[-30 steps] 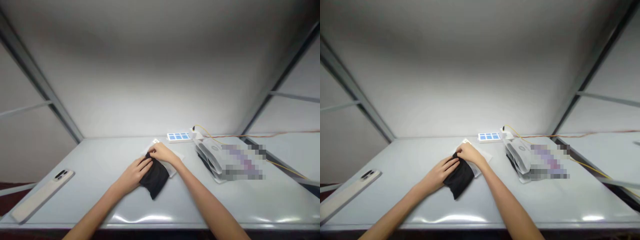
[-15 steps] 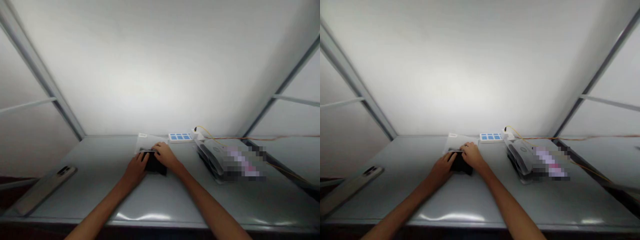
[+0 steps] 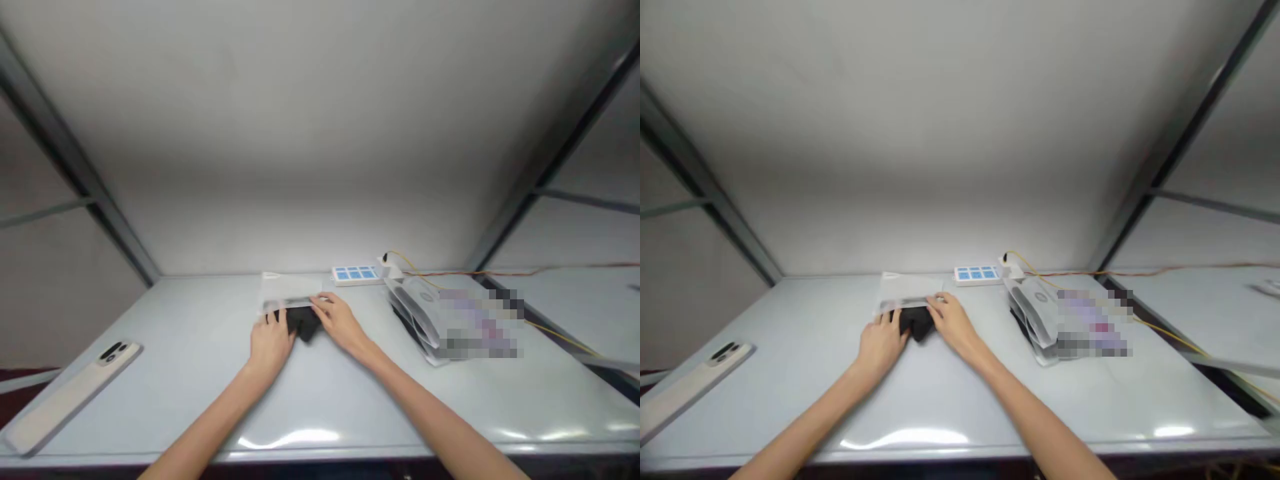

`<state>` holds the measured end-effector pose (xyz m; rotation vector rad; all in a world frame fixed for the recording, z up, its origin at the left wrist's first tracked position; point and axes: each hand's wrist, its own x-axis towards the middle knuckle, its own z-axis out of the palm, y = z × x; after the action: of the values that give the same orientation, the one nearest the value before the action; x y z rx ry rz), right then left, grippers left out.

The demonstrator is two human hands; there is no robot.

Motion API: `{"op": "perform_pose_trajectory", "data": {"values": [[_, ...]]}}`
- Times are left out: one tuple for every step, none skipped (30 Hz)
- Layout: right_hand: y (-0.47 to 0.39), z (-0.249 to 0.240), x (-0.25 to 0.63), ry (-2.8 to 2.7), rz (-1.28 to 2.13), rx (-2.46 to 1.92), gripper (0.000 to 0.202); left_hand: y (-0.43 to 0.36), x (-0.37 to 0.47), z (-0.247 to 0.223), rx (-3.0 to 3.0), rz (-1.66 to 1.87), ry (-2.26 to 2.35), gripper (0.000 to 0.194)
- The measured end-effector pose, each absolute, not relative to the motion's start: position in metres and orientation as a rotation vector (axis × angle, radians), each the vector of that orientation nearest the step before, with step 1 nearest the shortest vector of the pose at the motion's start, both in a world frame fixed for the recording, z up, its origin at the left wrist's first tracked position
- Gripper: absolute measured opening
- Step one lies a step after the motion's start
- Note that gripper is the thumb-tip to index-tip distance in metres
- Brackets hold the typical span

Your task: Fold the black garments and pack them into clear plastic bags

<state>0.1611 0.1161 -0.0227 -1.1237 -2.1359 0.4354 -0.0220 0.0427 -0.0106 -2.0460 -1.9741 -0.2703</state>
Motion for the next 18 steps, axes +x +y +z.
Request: {"op": "perform_pose_trajectory", "data": {"values": [[0.117, -0.024, 0.161, -2.111, 0.450, -1.126, 0.033, 0.043, -0.020, -0.010, -2.030, -0.282, -1.978, 0.054], [0.118, -0.026, 0.160, -2.084, 0.464, -1.134, 0.033, 0.042, -0.019, -0.010, -2.026, -0.291, -1.975, 0.055], [0.119, -0.027, 0.160, -2.057, 0.474, -1.149, 0.035, 0.039, -0.018, -0.011, -2.032, -0.302, -1.956, 0.057], [0.121, -0.028, 0.160, -2.032, 0.479, -1.170, 0.036, 0.036, -0.019, -0.012, -2.046, -0.320, -1.917, 0.059], [0.122, -0.028, 0.160, -2.007, 0.479, -1.191, 0.038, 0.032, -0.020, -0.013, -2.065, -0.343, -1.856, 0.060], [0.122, -0.028, 0.160, -1.982, 0.478, -1.210, 0.038, 0.027, -0.021, -0.015, -2.087, -0.368, -1.778, 0.061], [0.123, -0.027, 0.161, -1.961, 0.476, -1.227, 0.038, 0.023, -0.024, -0.017, -2.107, -0.391, -1.691, 0.061], [0.123, -0.026, 0.161, -1.944, 0.475, -1.240, 0.037, 0.019, -0.026, -0.019, -2.124, -0.409, -1.599, 0.059], [0.122, -0.025, 0.161, -1.933, 0.476, -1.248, 0.035, 0.015, -0.029, -0.021, -2.140, -0.417, -1.513, 0.056], [0.122, -0.025, 0.161, -1.926, 0.480, -1.253, 0.033, 0.013, -0.032, -0.022, -2.157, -0.412, -1.446, 0.054], [0.121, -0.024, 0.161, -1.924, 0.483, -1.255, 0.031, 0.012, -0.034, -0.023, -2.170, -0.398, -1.397, 0.052], [0.120, -0.024, 0.161, -1.926, 0.485, -1.254, 0.030, 0.012, -0.035, -0.024, -2.175, -0.384, -1.367, 0.051], [0.119, -0.023, 0.161, -1.930, 0.485, -1.250, 0.029, 0.013, -0.035, -0.024, -2.172, -0.371, -1.357, 0.050], [0.118, -0.023, 0.160, -1.938, 0.483, -1.243, 0.029, 0.014, -0.034, -0.024, -2.166, -0.356, -1.365, 0.049], [0.117, -0.023, 0.159, -1.949, 0.479, -1.234, 0.029, 0.015, -0.032, -0.024, -2.160, -0.342, -1.386, 0.048], [0.116, -0.024, 0.158, -1.961, 0.473, -1.229, 0.029, 0.016, -0.030, -0.023, -2.157, -0.329, -1.411, 0.047], [0.115, -0.024, 0.157, -1.975, 0.465, -1.227, 0.029, 0.016, -0.027, -0.021, -2.162, -0.318, -1.432, 0.045], [0.115, -0.024, 0.157, -1.990, 0.456, -1.226, 0.029, 0.017, -0.023, -0.019, -2.170, -0.310, -1.450, 0.043]]}}
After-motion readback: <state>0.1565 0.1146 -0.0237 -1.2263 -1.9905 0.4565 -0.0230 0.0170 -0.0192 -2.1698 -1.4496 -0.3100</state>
